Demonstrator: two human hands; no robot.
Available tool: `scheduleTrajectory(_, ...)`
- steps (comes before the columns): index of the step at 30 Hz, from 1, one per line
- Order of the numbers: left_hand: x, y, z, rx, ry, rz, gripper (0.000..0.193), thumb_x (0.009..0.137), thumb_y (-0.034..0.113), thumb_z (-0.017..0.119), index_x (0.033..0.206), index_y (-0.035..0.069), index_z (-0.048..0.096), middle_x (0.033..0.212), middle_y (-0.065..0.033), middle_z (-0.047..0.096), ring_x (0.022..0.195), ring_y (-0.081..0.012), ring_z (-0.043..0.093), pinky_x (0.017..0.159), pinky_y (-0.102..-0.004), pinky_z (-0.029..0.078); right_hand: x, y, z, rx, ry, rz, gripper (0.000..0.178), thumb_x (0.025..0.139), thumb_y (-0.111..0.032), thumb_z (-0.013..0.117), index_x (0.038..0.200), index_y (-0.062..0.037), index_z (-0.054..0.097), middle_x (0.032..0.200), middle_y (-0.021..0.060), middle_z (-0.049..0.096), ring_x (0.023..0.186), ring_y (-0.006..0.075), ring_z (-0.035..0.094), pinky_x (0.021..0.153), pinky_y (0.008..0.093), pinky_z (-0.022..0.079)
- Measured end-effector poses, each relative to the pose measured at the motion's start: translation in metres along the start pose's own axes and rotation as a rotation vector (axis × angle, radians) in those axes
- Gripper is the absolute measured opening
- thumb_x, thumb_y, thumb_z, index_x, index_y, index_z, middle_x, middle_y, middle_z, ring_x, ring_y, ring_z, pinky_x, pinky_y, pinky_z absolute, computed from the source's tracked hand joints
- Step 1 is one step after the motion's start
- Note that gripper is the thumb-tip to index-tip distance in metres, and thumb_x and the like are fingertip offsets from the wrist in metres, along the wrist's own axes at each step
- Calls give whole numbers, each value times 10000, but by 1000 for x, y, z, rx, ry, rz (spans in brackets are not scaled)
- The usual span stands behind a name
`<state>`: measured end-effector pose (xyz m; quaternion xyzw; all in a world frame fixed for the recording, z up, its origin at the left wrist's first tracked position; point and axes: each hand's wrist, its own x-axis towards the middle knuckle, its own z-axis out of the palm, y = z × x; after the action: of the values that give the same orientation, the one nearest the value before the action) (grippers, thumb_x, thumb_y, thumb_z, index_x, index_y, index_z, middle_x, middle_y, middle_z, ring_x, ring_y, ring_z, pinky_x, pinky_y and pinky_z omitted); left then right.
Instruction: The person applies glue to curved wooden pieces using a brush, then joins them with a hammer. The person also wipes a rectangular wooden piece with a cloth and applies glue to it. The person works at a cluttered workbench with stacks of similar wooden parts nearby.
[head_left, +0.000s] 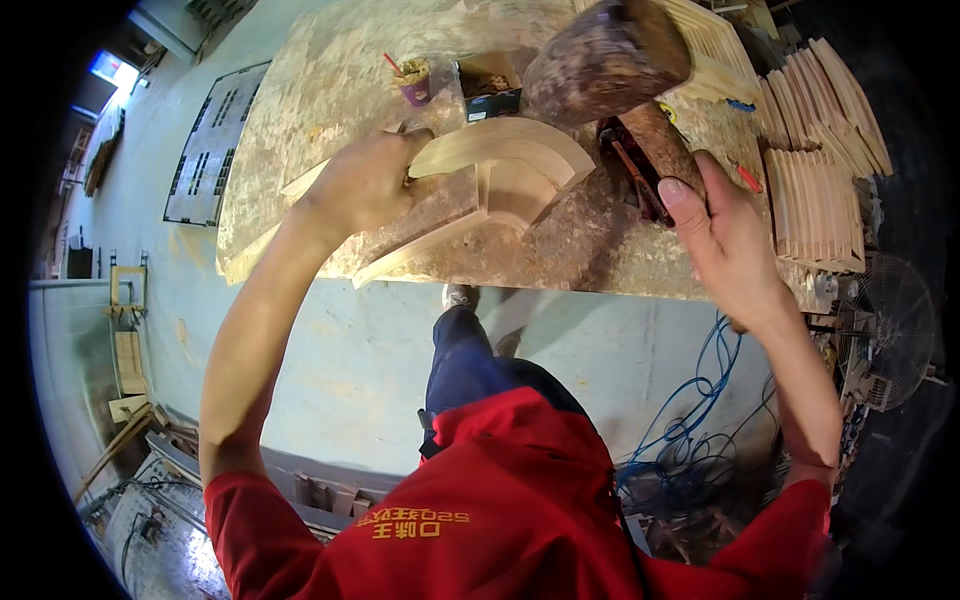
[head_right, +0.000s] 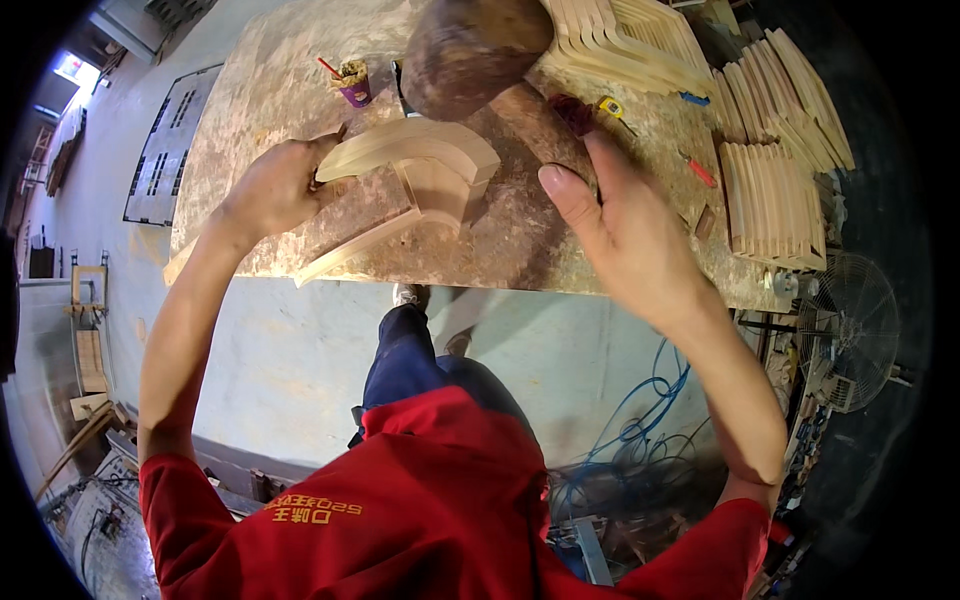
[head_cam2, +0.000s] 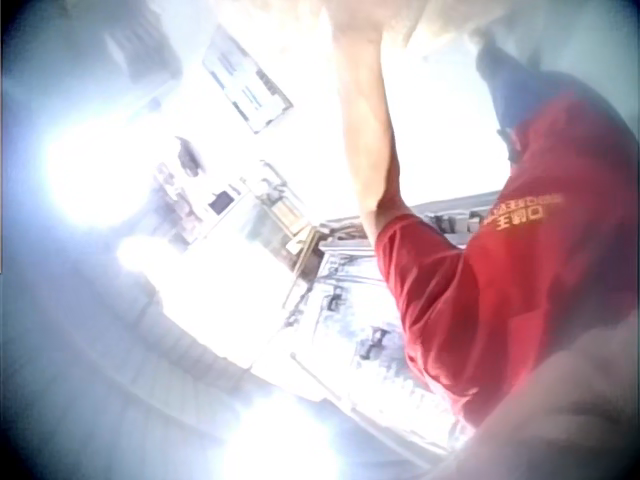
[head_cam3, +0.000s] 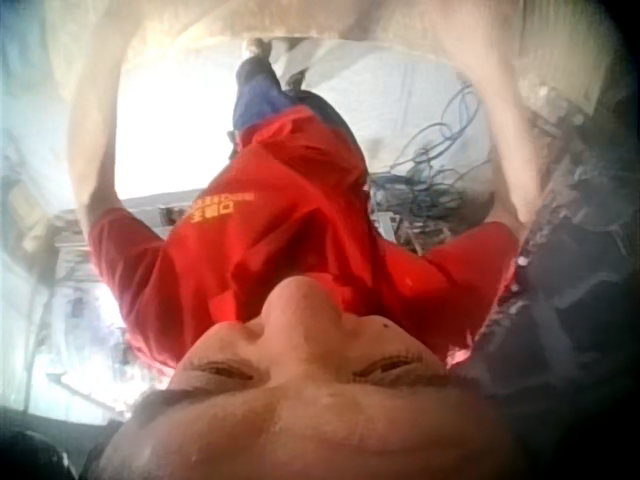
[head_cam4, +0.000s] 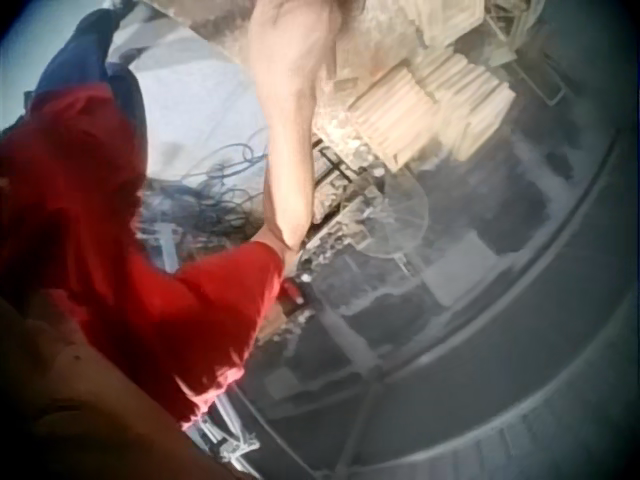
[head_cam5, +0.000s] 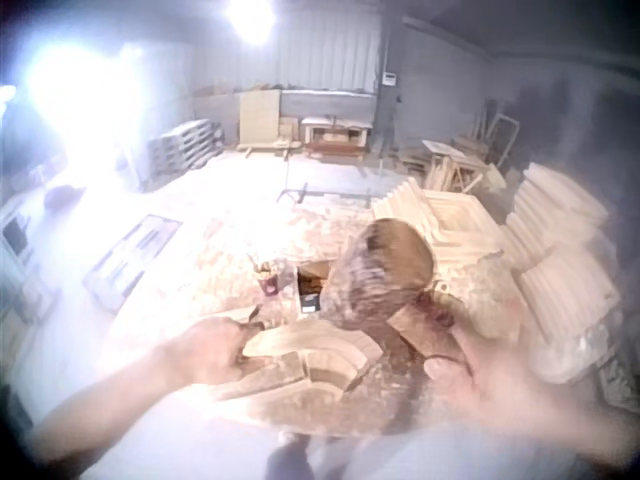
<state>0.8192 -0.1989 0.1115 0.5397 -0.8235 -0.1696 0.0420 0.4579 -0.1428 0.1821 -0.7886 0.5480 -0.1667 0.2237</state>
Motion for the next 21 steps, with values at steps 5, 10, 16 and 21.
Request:
scheduleTrajectory(5, 7, 5, -7, 45, -49, 1, 511, 935, 249, 747, 1338, -30, 602, 902, -282, 698, 904, -455, 685, 832, -525, 533, 19, -5, -3, 13, -110, 21, 530, 1091, -443, 553, 1184, 79, 562, 948, 308, 675, 893, 504, 645, 793, 502, 524)
scheduleTrajectory(10, 13, 8, -6, 3, -74, 31, 399, 932, 289, 729, 1205, 2, 672, 1003, -247, 730, 1010, -444, 693, 909, -528, 551, 22, 5, 29, -22, 33, -30, 488, 1090, -431, 566, 1104, 56, 551, 854, 264, 654, 821, 478, 637, 744, 507, 511)
scheduleTrajectory(16, 2, 1, -3, 12, -56, 0, 368, 928, 282, 726, 1177, 16, 673, 1004, -254, 723, 1014, -442, 685, 882, -523, 543, 36, -27, 8, 88, -7, 54, 460, 1109, -431, 546, 1184, 21, 584, 867, 139, 657, 835, 234, 646, 743, 412, 522)
scheduleTrajectory(21, 7, -3, 9, 11, -49, 57, 428, 940, 305, 729, 1229, 0, 648, 1005, -276, 716, 1007, -446, 685, 875, -524, 539, 29, 8, 32, -105, -38, -21, 450, 1091, -424, 561, 1082, 25, 574, 890, 274, 685, 870, 436, 702, 747, 533, 534)
